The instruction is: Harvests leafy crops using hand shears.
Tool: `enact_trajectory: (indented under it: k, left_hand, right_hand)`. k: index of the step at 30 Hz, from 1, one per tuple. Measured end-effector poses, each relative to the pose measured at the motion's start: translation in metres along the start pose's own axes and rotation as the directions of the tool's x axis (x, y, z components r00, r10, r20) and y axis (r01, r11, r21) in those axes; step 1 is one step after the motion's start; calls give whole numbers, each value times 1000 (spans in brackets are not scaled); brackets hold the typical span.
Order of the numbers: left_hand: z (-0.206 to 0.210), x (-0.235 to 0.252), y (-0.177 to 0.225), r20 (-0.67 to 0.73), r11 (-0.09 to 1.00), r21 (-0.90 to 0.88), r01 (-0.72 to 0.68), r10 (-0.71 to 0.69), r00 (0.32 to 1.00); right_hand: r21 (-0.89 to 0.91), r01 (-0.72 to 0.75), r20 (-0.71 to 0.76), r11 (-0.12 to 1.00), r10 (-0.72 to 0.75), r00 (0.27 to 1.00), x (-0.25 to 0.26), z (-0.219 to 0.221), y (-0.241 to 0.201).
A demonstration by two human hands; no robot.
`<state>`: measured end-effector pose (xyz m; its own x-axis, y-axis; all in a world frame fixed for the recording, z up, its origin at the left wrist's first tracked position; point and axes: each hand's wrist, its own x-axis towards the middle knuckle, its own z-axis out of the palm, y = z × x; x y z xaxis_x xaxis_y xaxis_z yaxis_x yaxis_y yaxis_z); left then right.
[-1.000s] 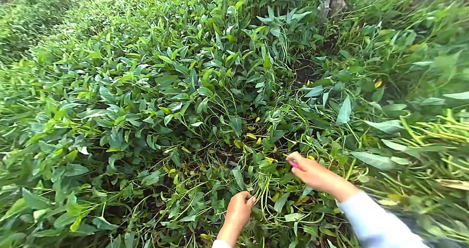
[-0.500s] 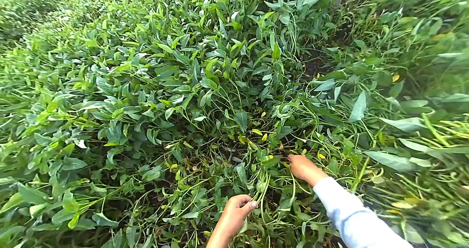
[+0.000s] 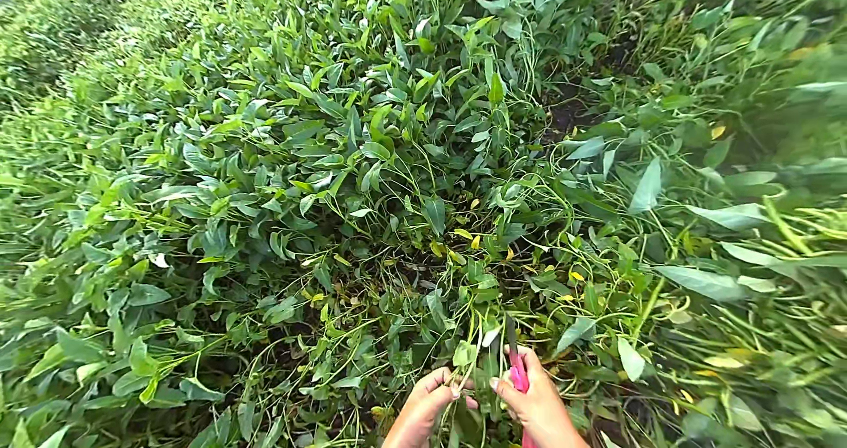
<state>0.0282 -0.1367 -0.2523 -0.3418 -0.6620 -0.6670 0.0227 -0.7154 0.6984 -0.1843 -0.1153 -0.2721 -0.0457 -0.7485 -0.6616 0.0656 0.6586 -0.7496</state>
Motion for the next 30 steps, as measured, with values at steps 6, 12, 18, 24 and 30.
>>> enact_trajectory:
  k: [6,12,18,24,30]
  left_hand:
    - [45,33,18,-169,973,213,86,-50,984]
    - [47,18,21,-215,994,77,83,-65,975]
    - [27,-22,3,-297,987,120,111,-71,952]
    - [27,-33,4,-288,942,290,169,-83,954]
    - [-38,-66,15,-292,873,453,180,-45,955]
  right_hand:
    - [-149,118,37,982,-113,993,-10,-2,-3]
    - [-404,389,426,828,-206,881,-5,-33,-34]
    - [-874,142,258,466,196,946,64,-51,-94]
    - [-967,219,255,130,451,855,72,18,-101]
    - [-924,213,329,319,374,867,98,-16,-79]
